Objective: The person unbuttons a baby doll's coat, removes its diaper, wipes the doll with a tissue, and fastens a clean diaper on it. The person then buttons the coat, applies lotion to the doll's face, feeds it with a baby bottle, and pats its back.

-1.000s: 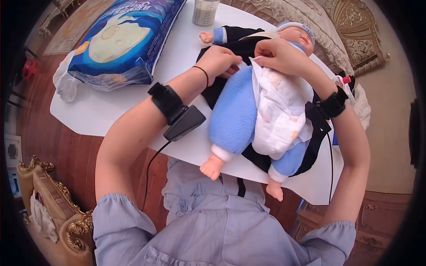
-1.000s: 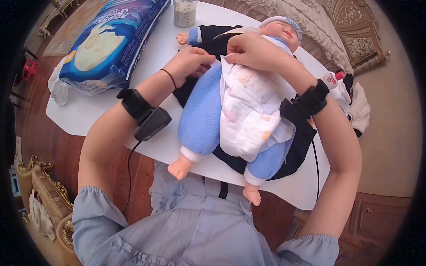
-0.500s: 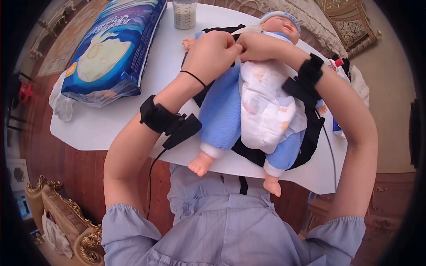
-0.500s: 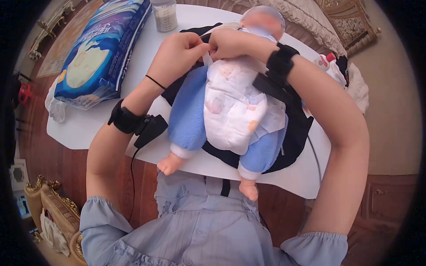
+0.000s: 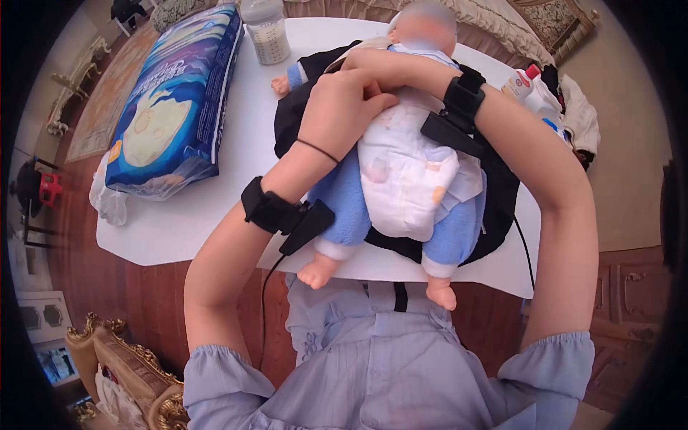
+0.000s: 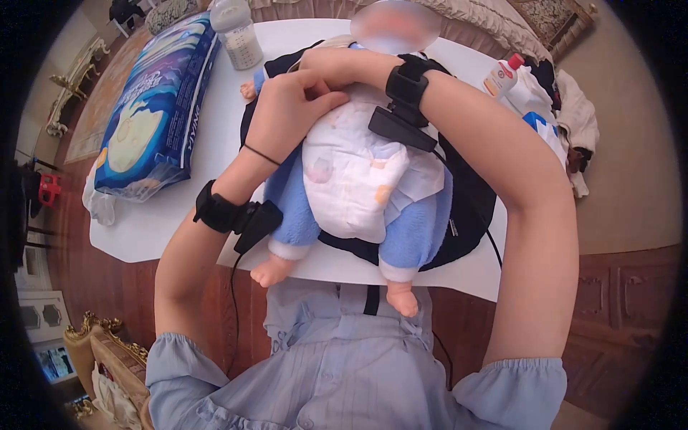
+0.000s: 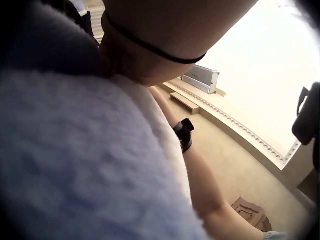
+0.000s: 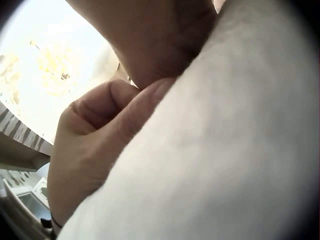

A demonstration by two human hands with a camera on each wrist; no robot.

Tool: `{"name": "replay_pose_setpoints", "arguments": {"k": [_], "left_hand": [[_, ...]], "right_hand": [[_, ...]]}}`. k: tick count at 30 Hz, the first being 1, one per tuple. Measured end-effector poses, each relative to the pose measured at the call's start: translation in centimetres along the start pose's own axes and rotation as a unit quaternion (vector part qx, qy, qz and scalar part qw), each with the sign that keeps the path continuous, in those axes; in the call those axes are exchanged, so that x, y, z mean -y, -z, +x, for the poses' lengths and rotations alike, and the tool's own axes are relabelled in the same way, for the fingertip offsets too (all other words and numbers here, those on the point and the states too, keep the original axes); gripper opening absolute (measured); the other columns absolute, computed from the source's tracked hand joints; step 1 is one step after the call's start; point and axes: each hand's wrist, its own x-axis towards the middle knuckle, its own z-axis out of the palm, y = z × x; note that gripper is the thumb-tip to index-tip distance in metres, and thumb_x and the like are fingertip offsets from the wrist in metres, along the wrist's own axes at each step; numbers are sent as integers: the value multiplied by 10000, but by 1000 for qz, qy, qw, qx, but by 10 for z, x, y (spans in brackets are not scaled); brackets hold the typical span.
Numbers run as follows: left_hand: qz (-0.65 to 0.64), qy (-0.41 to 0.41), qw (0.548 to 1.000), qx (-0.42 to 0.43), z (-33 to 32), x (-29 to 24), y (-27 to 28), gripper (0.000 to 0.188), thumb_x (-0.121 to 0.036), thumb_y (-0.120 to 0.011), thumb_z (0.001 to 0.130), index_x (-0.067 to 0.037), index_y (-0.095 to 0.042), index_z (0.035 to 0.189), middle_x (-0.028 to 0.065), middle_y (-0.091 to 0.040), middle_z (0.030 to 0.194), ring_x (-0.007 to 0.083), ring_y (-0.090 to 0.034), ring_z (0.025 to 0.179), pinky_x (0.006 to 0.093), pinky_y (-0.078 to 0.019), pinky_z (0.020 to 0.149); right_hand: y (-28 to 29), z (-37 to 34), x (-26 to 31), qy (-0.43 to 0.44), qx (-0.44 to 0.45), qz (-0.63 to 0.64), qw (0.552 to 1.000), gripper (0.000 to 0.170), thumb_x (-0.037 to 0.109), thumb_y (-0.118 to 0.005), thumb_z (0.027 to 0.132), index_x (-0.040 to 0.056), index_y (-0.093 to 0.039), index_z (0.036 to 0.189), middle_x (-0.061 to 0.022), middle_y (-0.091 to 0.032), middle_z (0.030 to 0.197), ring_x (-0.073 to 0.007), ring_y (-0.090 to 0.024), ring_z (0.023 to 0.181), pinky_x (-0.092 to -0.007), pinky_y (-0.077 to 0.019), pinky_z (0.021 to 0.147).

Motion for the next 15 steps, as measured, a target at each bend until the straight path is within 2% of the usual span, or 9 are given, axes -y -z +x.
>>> {"name": "replay_pose_setpoints", "arguments": {"k": [3, 4, 5, 6, 7, 9, 11, 13, 15], "left_hand": [[-34, 52, 993, 97, -12, -11, 13, 220, -207, -721, 834, 8, -724, 879, 135, -695, 842, 213, -640, 735, 318, -501, 699], [-32, 50, 993, 101, -15, -8, 14, 220, -207, -721, 834, 8, -724, 879, 135, -695, 842, 213, -640, 735, 318, -501, 699], [10, -47, 995, 83, -21, -1, 13, 241, -206, -668, 879, -5, -701, 1007, 145, -674, 1006, 241, -615, 901, 338, -469, 830], [52, -143, 986, 65, -26, 1, 12, 291, -205, -615, 923, -18, -679, 1136, 155, -653, 1169, 269, -590, 1067, 358, -437, 961], [53, -144, 986, 68, -30, 2, 9, 291, -205, -615, 923, -18, -679, 1136, 155, -653, 1169, 269, -590, 1067, 358, -437, 961], [-1, -100, 983, 156, -34, 2, 5, 395, -200, -510, 979, -31, -547, 1334, 141, -503, 1413, 308, -430, 1301, 394, -274, 1130], [2, -114, 976, 184, -34, 10, 18, 433, -186, -465, 995, -30, -472, 1399, 145, -473, 1446, 322, -428, 1323, 397, -252, 1150], [-80, -62, 988, 119, -44, 7, 42, 423, -116, -489, 962, -33, -493, 1377, 140, -490, 1431, 346, -439, 1316, 420, -265, 1146], [104, -163, 975, 109, -63, -6, 73, 430, -68, -552, 896, -36, -541, 1325, 133, -534, 1367, 337, -447, 1296, 430, -351, 1085]], "right_hand": [[8, -17, 5, -42, -84, 61, 994, 243, 216, -646, 798, 50, -738, 951, -114, -729, 899, -222, -671, 747, -347, -510, 669], [10, -28, 4, -3, -180, 88, 980, 243, 202, -630, 853, 33, -718, 1002, -106, -725, 934, -178, -663, 801, -304, -510, 720], [12, -40, 4, 37, -273, 113, 955, 242, 189, -613, 909, 15, -699, 1054, -97, -721, 970, -134, -656, 855, -261, -511, 771], [19, -59, 12, -20, -268, 131, 954, 284, 220, -590, 943, 11, -673, 1117, -93, -709, 1050, -135, -648, 922, -256, -508, 809], [13, -75, 12, -21, -271, 133, 953, 284, 220, -590, 943, 11, -673, 1117, -93, -709, 1050, -135, -648, 922, -256, -508, 809], [4, -107, 14, -10, -379, 45, 924, 284, 258, -617, 902, 35, -710, 1051, -134, -714, 976, -260, -683, 912, -320, -513, 830], [-12, -149, 32, 4, -399, 43, 916, 272, 211, -610, 914, 31, -678, 1106, -153, -696, 1000, -286, -654, 995, -337, -498, 869], [-23, -193, 48, -25, -384, -5, 923, 291, 144, -597, 910, 21, -635, 1171, -160, -666, 1095, -306, -609, 1090, -354, -478, 920], [-42, -235, 57, -25, -377, -52, 924, 344, 124, -613, 886, 18, -603, 1213, -155, -618, 1218, -308, -589, 1127, -379, -470, 945]]}}
